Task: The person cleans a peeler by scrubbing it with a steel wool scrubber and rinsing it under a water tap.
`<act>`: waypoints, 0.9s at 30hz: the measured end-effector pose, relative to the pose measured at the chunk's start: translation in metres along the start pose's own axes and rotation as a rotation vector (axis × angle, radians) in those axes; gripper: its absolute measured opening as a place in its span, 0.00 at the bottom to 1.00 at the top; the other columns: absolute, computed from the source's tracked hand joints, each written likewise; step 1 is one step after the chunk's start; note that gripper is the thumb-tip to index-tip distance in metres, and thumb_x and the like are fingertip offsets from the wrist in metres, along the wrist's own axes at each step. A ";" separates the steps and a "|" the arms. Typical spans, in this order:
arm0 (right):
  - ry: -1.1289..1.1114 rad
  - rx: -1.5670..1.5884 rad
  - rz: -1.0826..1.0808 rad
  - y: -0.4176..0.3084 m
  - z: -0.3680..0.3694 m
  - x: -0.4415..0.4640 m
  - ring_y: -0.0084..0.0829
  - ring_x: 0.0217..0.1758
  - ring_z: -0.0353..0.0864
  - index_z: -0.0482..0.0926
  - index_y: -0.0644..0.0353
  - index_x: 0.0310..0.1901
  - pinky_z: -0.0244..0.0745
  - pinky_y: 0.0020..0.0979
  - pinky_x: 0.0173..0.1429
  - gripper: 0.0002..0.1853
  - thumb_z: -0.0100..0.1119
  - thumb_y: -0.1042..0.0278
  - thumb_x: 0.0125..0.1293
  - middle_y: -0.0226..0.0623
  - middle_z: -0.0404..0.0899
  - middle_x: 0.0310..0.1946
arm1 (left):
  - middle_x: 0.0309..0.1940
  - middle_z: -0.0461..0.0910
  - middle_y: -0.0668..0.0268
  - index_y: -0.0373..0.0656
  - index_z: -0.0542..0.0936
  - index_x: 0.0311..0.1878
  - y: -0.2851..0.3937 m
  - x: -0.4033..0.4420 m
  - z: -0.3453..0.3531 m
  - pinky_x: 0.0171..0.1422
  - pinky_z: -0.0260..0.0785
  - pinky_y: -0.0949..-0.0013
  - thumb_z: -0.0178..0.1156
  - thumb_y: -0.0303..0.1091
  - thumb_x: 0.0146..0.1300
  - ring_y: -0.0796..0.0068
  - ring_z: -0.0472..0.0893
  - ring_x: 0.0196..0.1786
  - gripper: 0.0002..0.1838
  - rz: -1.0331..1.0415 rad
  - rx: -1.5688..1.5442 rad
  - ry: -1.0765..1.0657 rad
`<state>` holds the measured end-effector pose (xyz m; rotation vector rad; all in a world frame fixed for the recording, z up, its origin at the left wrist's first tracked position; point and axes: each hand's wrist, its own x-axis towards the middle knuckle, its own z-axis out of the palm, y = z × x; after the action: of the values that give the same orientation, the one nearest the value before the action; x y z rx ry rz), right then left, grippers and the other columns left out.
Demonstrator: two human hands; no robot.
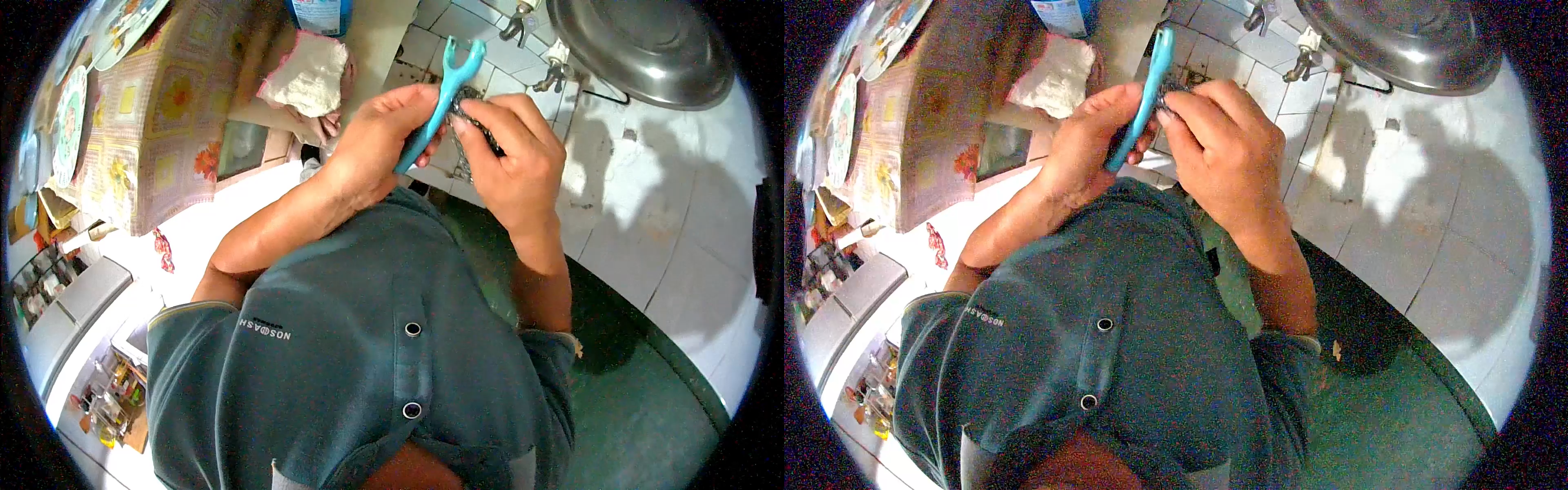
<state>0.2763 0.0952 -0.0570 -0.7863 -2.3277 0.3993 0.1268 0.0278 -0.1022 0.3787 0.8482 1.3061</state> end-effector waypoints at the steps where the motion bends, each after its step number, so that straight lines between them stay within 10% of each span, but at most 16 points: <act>1: 0.003 0.000 -0.006 0.003 -0.001 0.002 0.36 0.32 0.81 0.83 0.58 0.37 0.76 0.33 0.33 0.09 0.70 0.73 0.52 0.35 0.79 0.32 | 0.28 0.76 0.69 0.41 0.77 0.41 -0.003 0.001 -0.001 0.26 0.65 0.80 0.50 0.42 0.73 0.82 0.73 0.26 0.14 0.015 -0.020 -0.009; 6: 0.290 0.007 0.022 0.005 -0.003 0.009 0.36 0.33 0.81 0.83 0.58 0.38 0.76 0.32 0.34 0.10 0.71 0.72 0.53 0.36 0.80 0.33 | 0.28 0.76 0.69 0.42 0.77 0.42 -0.002 0.004 0.002 0.25 0.64 0.80 0.50 0.41 0.73 0.83 0.72 0.25 0.13 -0.039 -0.088 0.008; 27: 0.200 -0.123 -0.110 0.020 -0.001 0.019 0.36 0.33 0.80 0.82 0.56 0.37 0.77 0.34 0.35 0.09 0.70 0.70 0.53 0.35 0.78 0.32 | 0.23 0.73 0.75 0.42 0.81 0.43 -0.009 0.017 0.000 0.24 0.60 0.81 0.53 0.43 0.73 0.88 0.69 0.23 0.14 0.078 0.162 0.046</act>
<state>0.2735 0.1229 -0.0566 -0.7167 -2.2108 0.1237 0.1330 0.0413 -0.1139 0.5156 0.9901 1.3263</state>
